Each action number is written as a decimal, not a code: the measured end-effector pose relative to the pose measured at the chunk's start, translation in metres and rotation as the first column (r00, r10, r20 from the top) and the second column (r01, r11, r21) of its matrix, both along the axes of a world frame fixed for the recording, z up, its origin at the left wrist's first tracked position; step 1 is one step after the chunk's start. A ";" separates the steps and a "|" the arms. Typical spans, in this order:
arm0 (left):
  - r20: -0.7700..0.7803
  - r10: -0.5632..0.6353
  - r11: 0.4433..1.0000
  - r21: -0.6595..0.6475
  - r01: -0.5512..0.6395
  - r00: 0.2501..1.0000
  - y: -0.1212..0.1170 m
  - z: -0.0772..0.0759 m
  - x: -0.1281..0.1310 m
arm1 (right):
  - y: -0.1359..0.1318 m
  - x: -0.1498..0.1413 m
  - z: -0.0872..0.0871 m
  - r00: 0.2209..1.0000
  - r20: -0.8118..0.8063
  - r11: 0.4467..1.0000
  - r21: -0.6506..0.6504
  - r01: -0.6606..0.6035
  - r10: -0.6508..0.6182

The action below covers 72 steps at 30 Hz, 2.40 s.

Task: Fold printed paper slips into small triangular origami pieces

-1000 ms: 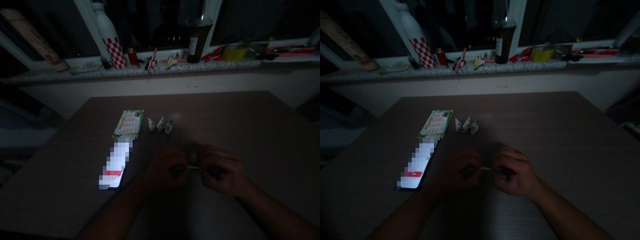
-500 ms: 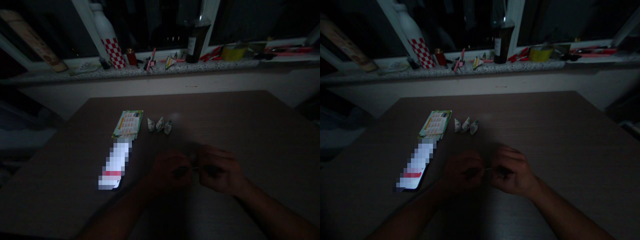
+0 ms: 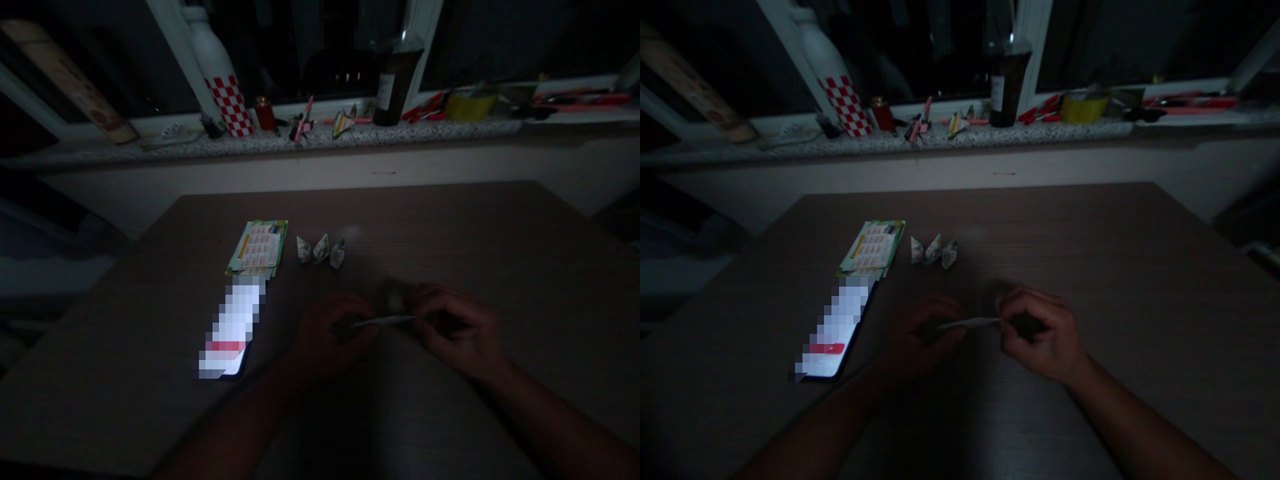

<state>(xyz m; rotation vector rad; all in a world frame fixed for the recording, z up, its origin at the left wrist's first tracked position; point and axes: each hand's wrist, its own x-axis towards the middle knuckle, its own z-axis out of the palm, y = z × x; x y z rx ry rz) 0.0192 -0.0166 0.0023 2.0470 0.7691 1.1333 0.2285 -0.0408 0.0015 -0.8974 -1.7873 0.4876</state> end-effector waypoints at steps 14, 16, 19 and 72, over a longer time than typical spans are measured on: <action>-0.106 -0.005 0.998 0.054 0.011 0.994 0.004 -0.003 0.000 | 0.006 -0.002 -0.002 0.989 0.121 0.991 0.101 -0.092 0.080; -0.101 0.010 0.999 0.044 -0.005 0.995 0.005 -0.003 0.000 | 0.006 -0.001 -0.002 0.992 0.114 0.993 0.100 -0.061 0.050; -0.111 -0.019 0.996 0.084 0.028 0.994 0.005 -0.004 0.002 | 0.005 -0.003 -0.002 0.988 0.141 0.991 0.112 -0.077 0.061; -0.085 0.013 0.984 -0.177 -0.028 0.996 0.000 -0.003 0.008 | 0.000 -0.019 -0.014 0.934 -0.344 0.821 -0.558 -0.119 -0.099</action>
